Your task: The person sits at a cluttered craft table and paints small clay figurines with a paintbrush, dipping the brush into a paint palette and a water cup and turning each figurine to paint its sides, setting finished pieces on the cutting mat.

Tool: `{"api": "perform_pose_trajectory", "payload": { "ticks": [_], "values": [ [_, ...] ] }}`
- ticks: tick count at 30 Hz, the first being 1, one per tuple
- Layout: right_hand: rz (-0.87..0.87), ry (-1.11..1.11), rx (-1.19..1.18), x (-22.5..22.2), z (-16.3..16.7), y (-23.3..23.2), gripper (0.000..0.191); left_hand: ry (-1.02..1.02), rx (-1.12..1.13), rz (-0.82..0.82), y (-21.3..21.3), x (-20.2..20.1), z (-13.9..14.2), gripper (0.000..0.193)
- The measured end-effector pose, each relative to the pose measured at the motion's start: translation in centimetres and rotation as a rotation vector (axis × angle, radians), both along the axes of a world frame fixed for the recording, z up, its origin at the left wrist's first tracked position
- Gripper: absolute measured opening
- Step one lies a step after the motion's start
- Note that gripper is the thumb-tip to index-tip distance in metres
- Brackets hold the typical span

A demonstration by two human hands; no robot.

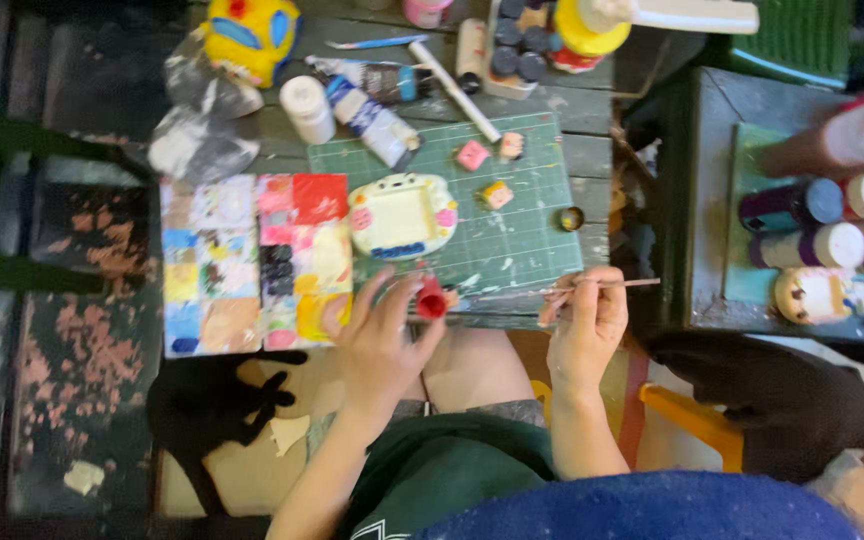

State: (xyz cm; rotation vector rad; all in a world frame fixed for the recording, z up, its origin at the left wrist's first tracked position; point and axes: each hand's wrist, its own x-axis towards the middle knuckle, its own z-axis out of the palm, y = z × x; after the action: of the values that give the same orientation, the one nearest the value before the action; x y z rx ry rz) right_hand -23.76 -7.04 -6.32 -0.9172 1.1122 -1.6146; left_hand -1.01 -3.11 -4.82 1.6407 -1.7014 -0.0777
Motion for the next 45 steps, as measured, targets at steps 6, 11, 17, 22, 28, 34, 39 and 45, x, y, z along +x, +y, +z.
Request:
{"api": "perform_pose_trajectory", "payload": {
  "ticks": [6, 11, 17, 22, 28, 34, 39, 45],
  "values": [
    [0.274, 0.090, 0.132, 7.3, -3.5, 1.3, 0.006, 0.159, 0.069, 0.352, 8.1, 8.4, -3.2, 0.042],
    [0.520, 0.198, 0.066, 14.3, -8.1, 1.8, 0.013, 0.357, 0.112, 0.524, 12.1, 11.2, -6.4, 0.042],
    [0.555, 0.412, -0.009, 17.1, -8.3, 1.9, 0.012, 0.218, 0.051, 0.448, 11.4, 12.1, -7.2, 0.046],
    [0.553, 0.787, 0.010, 17.8, -6.4, 1.1, 0.012, 0.277, 0.045, 0.393, 10.1, 11.8, -7.0, 0.048],
    [0.575, 0.869, -0.139, 17.8, -4.1, 0.7, 0.013, 0.232, 0.016, 0.395, 9.5, 12.2, -7.0, 0.051],
    [0.624, 1.020, -0.167, 17.2, -2.9, 0.4, 0.015, 0.291, 0.010, 0.380, 9.4, 12.5, -6.5, 0.053],
    [0.616, 0.626, -0.087, 15.9, -0.6, 2.3, 0.012, 0.279, -0.011, 0.321, 9.0, 12.5, -6.4, 0.057],
    [0.727, 0.890, -0.451, 15.9, 2.3, 3.2, 0.016, 0.262, 0.014, 0.291, 9.0, 12.0, -6.1, 0.057]
  ]
}}
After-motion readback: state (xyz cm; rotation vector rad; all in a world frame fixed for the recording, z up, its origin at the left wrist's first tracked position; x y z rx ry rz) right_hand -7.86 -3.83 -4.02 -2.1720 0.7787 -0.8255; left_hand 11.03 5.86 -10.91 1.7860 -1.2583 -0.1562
